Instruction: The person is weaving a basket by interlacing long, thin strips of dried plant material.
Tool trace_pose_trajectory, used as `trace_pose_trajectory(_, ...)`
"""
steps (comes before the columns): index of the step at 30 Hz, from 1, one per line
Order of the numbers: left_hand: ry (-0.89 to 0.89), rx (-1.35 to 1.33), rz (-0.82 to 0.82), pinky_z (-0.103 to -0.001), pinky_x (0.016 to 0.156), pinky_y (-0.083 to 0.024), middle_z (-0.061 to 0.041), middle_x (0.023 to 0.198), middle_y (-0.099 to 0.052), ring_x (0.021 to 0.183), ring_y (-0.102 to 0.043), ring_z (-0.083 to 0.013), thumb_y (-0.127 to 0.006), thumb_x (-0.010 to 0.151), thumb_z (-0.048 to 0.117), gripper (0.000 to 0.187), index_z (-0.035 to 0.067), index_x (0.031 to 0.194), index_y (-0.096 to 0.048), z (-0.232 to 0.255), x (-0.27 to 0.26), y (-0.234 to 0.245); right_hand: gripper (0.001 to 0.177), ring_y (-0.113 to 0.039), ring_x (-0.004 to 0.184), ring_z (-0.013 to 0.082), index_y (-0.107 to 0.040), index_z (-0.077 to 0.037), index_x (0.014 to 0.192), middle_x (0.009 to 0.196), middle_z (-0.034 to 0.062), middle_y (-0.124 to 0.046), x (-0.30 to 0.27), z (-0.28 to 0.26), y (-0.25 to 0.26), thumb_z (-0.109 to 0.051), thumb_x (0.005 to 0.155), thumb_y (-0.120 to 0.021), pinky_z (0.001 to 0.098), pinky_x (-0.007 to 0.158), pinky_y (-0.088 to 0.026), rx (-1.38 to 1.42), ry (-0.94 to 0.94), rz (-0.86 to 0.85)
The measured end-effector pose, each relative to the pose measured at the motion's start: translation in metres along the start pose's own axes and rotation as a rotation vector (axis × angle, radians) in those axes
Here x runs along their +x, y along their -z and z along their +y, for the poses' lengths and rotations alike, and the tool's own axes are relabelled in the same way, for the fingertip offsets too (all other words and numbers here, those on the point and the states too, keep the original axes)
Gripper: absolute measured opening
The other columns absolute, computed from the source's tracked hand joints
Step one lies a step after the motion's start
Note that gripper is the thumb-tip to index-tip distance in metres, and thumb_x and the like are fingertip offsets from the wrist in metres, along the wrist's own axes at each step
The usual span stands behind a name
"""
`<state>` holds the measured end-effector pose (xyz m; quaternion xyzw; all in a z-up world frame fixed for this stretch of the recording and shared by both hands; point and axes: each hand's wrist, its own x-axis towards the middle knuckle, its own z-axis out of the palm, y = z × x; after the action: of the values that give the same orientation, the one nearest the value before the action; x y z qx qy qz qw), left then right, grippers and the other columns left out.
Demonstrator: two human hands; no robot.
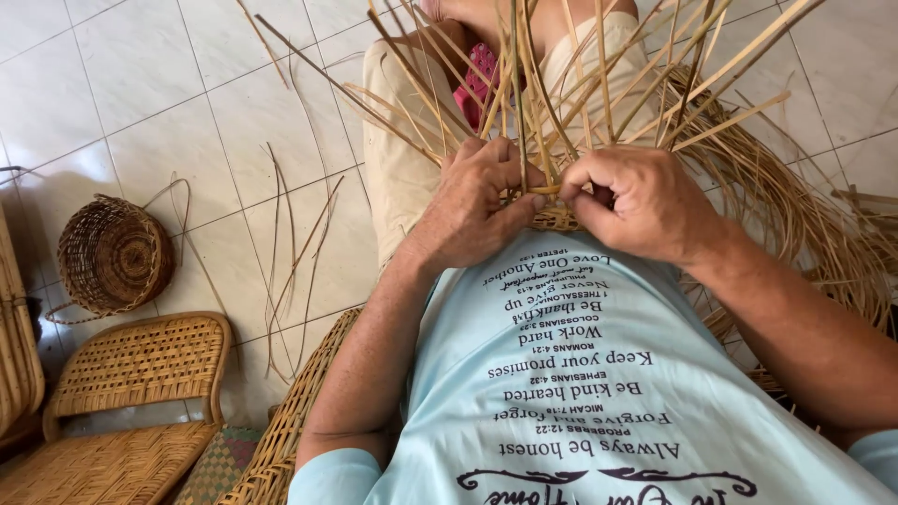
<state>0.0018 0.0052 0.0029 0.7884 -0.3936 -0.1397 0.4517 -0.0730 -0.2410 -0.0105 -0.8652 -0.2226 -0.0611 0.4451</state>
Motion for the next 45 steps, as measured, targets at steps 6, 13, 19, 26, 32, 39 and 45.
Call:
trace_pose_trajectory(6,-0.03,0.031,-0.01,-0.049,0.101,-0.038,-0.002,0.101,-0.055,0.11,-0.053,-0.0288,-0.068,0.099,0.031,0.017,0.021,0.11,-0.076,-0.001,0.001,0.002,0.009,-0.064,0.063,0.0208,-0.073,-0.001,0.09,0.108,0.0244,-0.077,-0.008,-0.018,-0.009,0.004,0.091,-0.066,0.0317,0.057,-0.053,-0.241,0.137,0.076)
trace_pose_trajectory(13,-0.061,0.08,-0.01,-0.051,0.097,-0.042,-0.005,0.1,-0.055,0.108,-0.055,-0.0333,-0.069,0.098,0.03,0.019,0.017,0.109,-0.076,-0.003,0.004,0.0,0.027,-0.061,0.087,0.0305,-0.076,0.001,0.113,0.15,0.0235,-0.06,-0.01,-0.049,-0.005,-0.019,0.097,-0.067,0.042,0.074,-0.05,-0.403,-0.059,-0.011)
trace_pose_trajectory(19,-0.1,0.126,0.016,-0.052,0.094,-0.047,-0.007,0.095,-0.056,0.103,-0.057,-0.0344,-0.074,0.096,0.031,0.021,0.015,0.108,-0.078,0.0,-0.001,0.001,0.019,-0.058,0.091,0.0265,-0.08,-0.007,0.105,0.137,0.0162,-0.069,-0.008,-0.04,-0.02,-0.024,0.098,-0.075,0.0401,0.08,-0.044,-0.193,-0.161,0.137)
trace_pose_trajectory(26,-0.171,0.044,0.115,-0.048,0.082,-0.058,-0.008,0.088,-0.06,0.094,-0.064,-0.0362,-0.087,0.084,0.034,0.026,0.012,0.093,-0.077,0.0,-0.001,0.007,0.016,-0.06,0.108,0.0344,-0.076,-0.011,0.091,0.127,0.0146,-0.07,-0.006,-0.043,-0.024,-0.023,0.088,-0.085,0.05,0.094,-0.046,-0.093,-0.198,0.208)
trace_pose_trajectory(32,-0.183,-0.036,0.067,-0.044,0.083,-0.058,-0.007,0.085,-0.062,0.091,-0.065,-0.0306,-0.09,0.083,0.031,0.024,0.012,0.094,-0.079,0.0,0.002,0.008,0.023,-0.06,0.108,0.0344,-0.071,-0.011,0.085,0.118,0.0139,-0.069,-0.007,-0.043,-0.028,-0.029,0.091,-0.085,0.0496,0.098,-0.045,-0.026,-0.204,0.246)
trace_pose_trajectory(39,-0.157,-0.179,-0.071,-0.043,0.085,-0.058,-0.006,0.089,-0.066,0.092,-0.067,-0.0291,-0.081,0.093,0.028,0.014,0.017,0.101,-0.081,-0.003,-0.002,0.017,0.019,-0.054,0.101,0.0273,-0.069,-0.02,0.078,0.118,0.0082,-0.066,-0.02,-0.013,-0.041,-0.026,0.093,-0.079,0.0404,0.087,-0.044,-0.258,0.173,0.372)
trace_pose_trajectory(45,-0.188,-0.097,0.033,-0.047,0.085,-0.059,-0.01,0.088,-0.067,0.095,-0.069,-0.0369,-0.08,0.092,0.03,0.017,0.019,0.106,-0.082,-0.005,0.012,0.006,0.018,-0.059,0.095,0.0238,-0.07,-0.023,0.08,0.103,-0.0004,-0.062,-0.01,-0.037,-0.023,-0.031,0.09,-0.083,0.0401,0.084,-0.047,-0.606,0.093,0.38)
